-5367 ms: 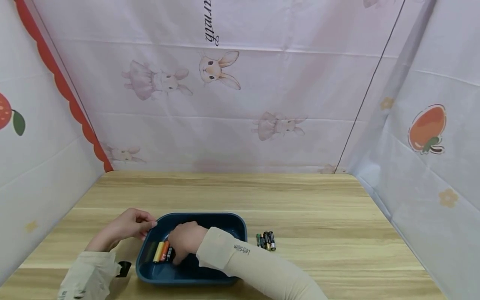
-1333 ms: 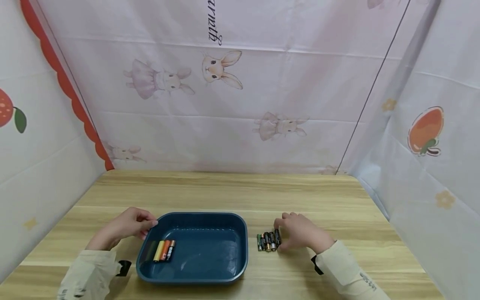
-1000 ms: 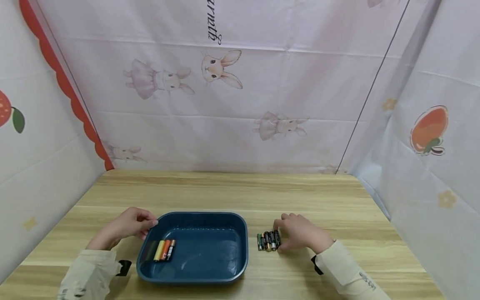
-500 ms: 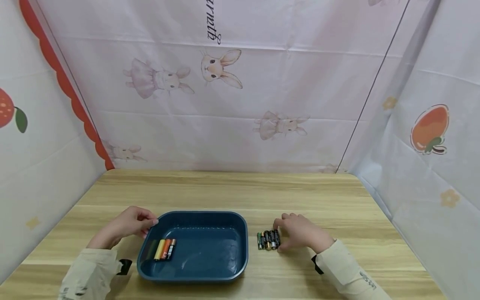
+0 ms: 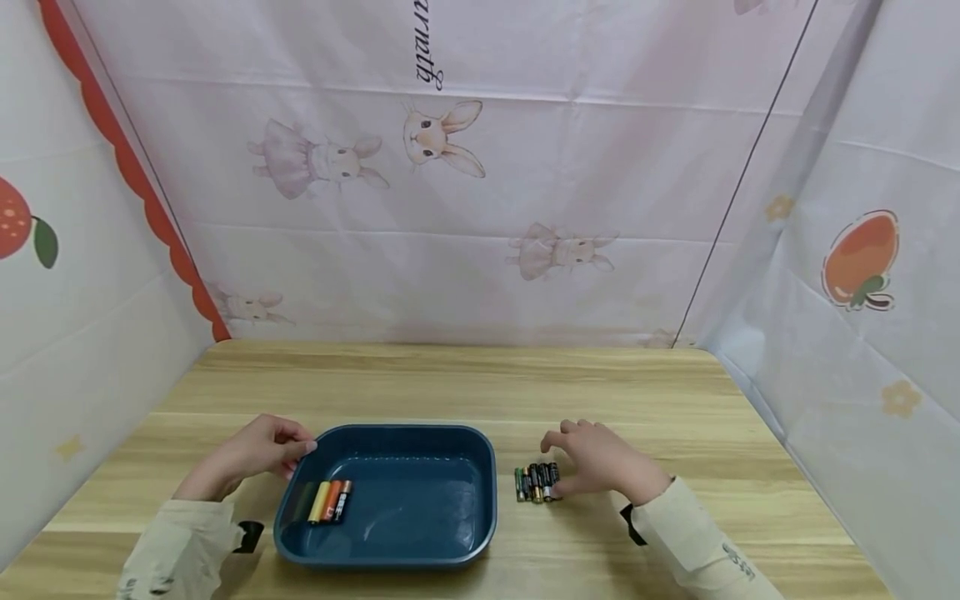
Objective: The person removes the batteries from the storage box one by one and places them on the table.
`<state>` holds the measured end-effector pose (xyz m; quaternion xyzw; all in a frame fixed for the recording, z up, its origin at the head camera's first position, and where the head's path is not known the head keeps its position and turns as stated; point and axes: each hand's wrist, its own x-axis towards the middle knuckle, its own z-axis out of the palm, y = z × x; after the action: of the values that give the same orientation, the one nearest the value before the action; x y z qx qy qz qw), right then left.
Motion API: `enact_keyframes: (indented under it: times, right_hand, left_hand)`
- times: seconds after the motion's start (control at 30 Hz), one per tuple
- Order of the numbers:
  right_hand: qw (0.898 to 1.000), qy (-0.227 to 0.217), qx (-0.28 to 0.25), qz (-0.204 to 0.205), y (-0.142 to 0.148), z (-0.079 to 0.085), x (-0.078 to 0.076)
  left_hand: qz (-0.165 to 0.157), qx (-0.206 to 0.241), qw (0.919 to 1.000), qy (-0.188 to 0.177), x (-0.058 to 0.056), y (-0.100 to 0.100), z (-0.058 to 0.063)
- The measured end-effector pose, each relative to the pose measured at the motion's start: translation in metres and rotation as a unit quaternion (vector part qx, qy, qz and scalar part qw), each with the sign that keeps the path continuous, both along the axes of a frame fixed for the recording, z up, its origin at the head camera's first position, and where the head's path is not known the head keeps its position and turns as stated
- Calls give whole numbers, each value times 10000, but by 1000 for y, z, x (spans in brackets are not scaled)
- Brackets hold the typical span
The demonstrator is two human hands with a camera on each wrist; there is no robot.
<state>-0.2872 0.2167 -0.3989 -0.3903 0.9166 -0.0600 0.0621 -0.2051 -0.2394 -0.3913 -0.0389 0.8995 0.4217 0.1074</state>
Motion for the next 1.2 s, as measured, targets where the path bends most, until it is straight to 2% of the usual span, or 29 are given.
enact_keyframes:
  times: [0.43, 0.73, 1.2]
  right_hand:
    - [9927, 965, -490, 527, -33, 39, 11]
    - [9868, 1255, -645, 798, -62, 59, 18]
    - [9849, 1365, -437, 976, -108, 81, 23]
  left_hand:
    - [11, 22, 10000, 40, 1, 0, 0]
    - [0, 90, 10000, 5, 0, -1, -2]
    - [-36, 76, 10000, 0, -6, -4, -1]
